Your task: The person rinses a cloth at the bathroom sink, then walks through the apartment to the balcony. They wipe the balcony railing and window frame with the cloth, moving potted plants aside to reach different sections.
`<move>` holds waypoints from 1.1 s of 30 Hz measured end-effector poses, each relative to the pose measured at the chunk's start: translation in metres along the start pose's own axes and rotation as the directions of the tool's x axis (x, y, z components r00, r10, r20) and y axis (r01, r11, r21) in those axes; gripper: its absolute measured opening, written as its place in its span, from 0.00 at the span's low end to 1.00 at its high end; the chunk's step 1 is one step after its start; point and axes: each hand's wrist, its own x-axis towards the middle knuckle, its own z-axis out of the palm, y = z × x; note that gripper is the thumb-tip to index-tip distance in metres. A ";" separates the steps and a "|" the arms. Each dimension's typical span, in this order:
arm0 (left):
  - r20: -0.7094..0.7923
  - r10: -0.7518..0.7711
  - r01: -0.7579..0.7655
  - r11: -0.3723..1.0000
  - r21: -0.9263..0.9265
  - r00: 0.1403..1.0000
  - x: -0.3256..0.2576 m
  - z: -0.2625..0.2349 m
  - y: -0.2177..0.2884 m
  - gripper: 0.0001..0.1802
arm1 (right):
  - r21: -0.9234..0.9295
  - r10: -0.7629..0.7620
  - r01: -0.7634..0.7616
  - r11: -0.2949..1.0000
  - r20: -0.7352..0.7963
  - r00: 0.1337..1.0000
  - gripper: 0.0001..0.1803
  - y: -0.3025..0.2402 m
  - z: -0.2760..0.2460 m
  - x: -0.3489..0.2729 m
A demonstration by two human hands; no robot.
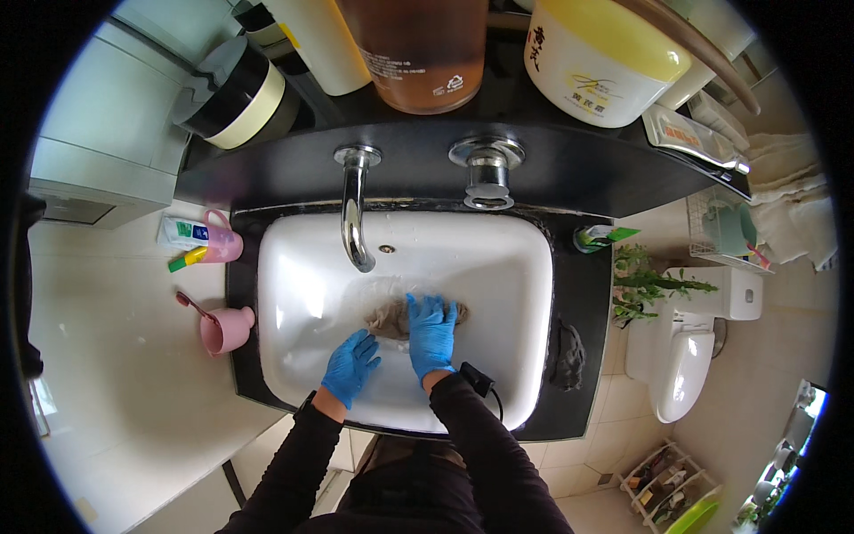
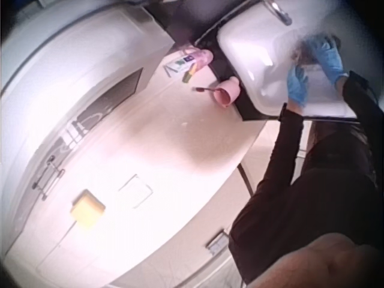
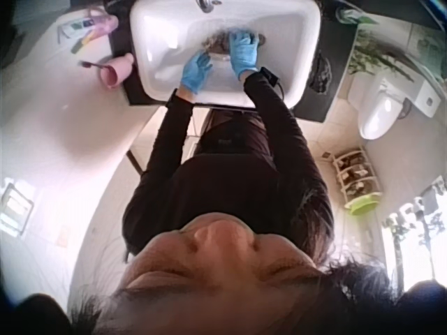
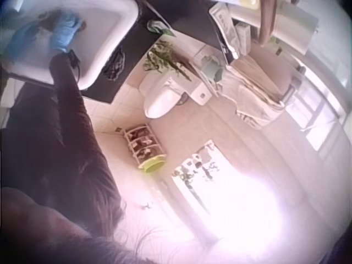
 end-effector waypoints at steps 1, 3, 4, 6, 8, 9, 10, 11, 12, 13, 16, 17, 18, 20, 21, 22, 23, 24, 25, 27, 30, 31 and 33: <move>0.004 -0.023 0.023 1.000 -0.009 1.000 -0.002 0.001 -0.002 0.27 | 0.058 -0.028 0.020 0.998 0.140 0.990 0.31 0.001 -0.003 -0.001; 0.009 -0.099 0.099 0.994 -0.045 0.995 0.000 0.003 -0.007 0.25 | 0.109 -0.051 0.014 0.994 0.349 0.936 0.26 0.003 -0.011 0.000; 0.000 -0.161 0.161 0.984 -0.076 0.987 0.001 0.003 -0.010 0.23 | 0.145 -0.105 0.076 0.986 0.200 0.974 0.16 0.003 -0.015 -0.005; 0.265 -0.264 0.320 0.927 -0.197 0.927 0.007 0.000 -0.014 0.21 | 0.343 -0.132 0.103 0.934 0.063 0.989 0.11 -0.001 -0.025 -0.024; 0.789 -0.168 0.576 0.772 -0.267 0.591 0.015 -0.006 -0.015 0.19 | 0.595 -0.192 0.200 0.779 -0.078 0.978 0.10 -0.009 -0.032 -0.039; 0.652 -0.244 0.534 0.793 -0.292 0.718 0.019 -0.008 -0.016 0.18 | 0.725 -0.231 0.274 0.632 -0.161 0.960 0.09 -0.014 -0.035 -0.043; 0.561 -0.274 0.507 0.803 -0.314 0.781 0.021 -0.009 -0.015 0.17 | 0.839 -0.225 0.290 0.460 -0.205 0.952 0.08 -0.020 -0.039 -0.048; 0.503 -0.308 0.521 0.773 -0.362 0.807 0.022 -0.008 -0.014 0.17 | 0.989 -0.192 0.122 0.089 -0.103 0.976 0.05 -0.027 -0.043 -0.054; 0.427 -0.333 0.450 0.868 -0.209 0.841 0.019 -0.006 -0.014 0.16 | 0.945 -0.197 -0.122 -0.303 0.063 0.978 0.09 -0.032 -0.047 -0.058; 0.437 -0.338 0.474 0.844 -0.251 0.834 0.015 -0.001 -0.012 0.15 | 0.698 -0.269 -0.339 -0.631 0.213 0.939 0.15 -0.033 -0.051 -0.060; 0.450 -0.238 0.414 0.842 -0.346 0.860 -0.007 0.018 -0.003 0.16 | 0.997 -0.098 -0.081 -0.018 0.079 0.992 0.24 -0.022 -0.057 -0.054; 0.303 -0.163 0.267 0.900 -0.345 0.939 -0.013 0.033 -0.006 0.17 | 0.998 -0.048 -0.069 0.007 0.069 0.996 0.25 -0.019 -0.058 -0.049; 0.150 -0.073 0.119 0.940 -0.321 0.986 -0.018 0.044 -0.007 0.18 | 0.979 0.051 -0.120 0.164 0.113 0.992 0.26 -0.011 -0.059 -0.043; 0.143 -0.069 0.097 0.976 -0.197 0.987 -0.027 0.055 -0.005 0.24 | 0.989 0.183 -0.126 -0.074 0.138 0.973 0.26 -0.013 -0.061 -0.036; 0.178 -0.040 0.063 0.989 -0.130 0.983 -0.030 0.058 -0.006 0.27 | 0.971 0.259 -0.152 -0.187 0.198 0.946 0.26 -0.013 -0.063 -0.033; 0.489 -0.032 0.106 0.986 -0.125 0.872 -0.029 0.053 0.004 0.31 | 0.893 0.171 -0.136 -0.428 0.228 0.959 0.27 -0.012 -0.064 -0.034; 0.565 -0.047 0.144 0.981 -0.128 0.824 -0.029 0.049 0.007 0.32 | 0.866 0.094 -0.202 -0.458 0.274 0.957 0.27 -0.011 -0.066 -0.035; 0.605 -0.071 0.166 0.981 -0.103 0.793 -0.029 0.045 0.010 0.34 | 0.831 -0.036 -0.321 -0.454 0.343 0.939 0.26 -0.009 -0.068 -0.037; 0.653 -0.090 0.183 0.980 -0.075 0.752 -0.028 0.041 0.011 0.35 | 0.783 -0.124 -0.463 -0.416 0.455 0.882 0.25 -0.006 -0.070 -0.040; 0.497 -0.222 0.241 0.970 0.026 0.839 -0.029 0.037 0.011 0.36 | 0.854 -0.088 -0.427 -0.296 0.421 0.903 0.17 -0.006 -0.074 -0.045; 0.434 -0.352 0.402 0.915 -0.027 0.830 -0.031 0.037 0.005 0.36 | 0.931 0.030 -0.348 -0.114 0.353 0.935 0.13 -0.012 -0.077 -0.050; 0.354 -0.346 0.385 0.922 -0.043 0.869 -0.032 0.038 0.002 0.37 | 0.962 0.054 -0.273 -0.018 0.274 0.960 0.11 -0.016 -0.077 -0.051; 0.306 -0.352 0.390 0.918 -0.073 0.885 -0.034 0.036 -0.001 0.34 | 0.987 0.036 -0.069 0.148 0.064 0.997 0.09 -0.024 -0.076 -0.055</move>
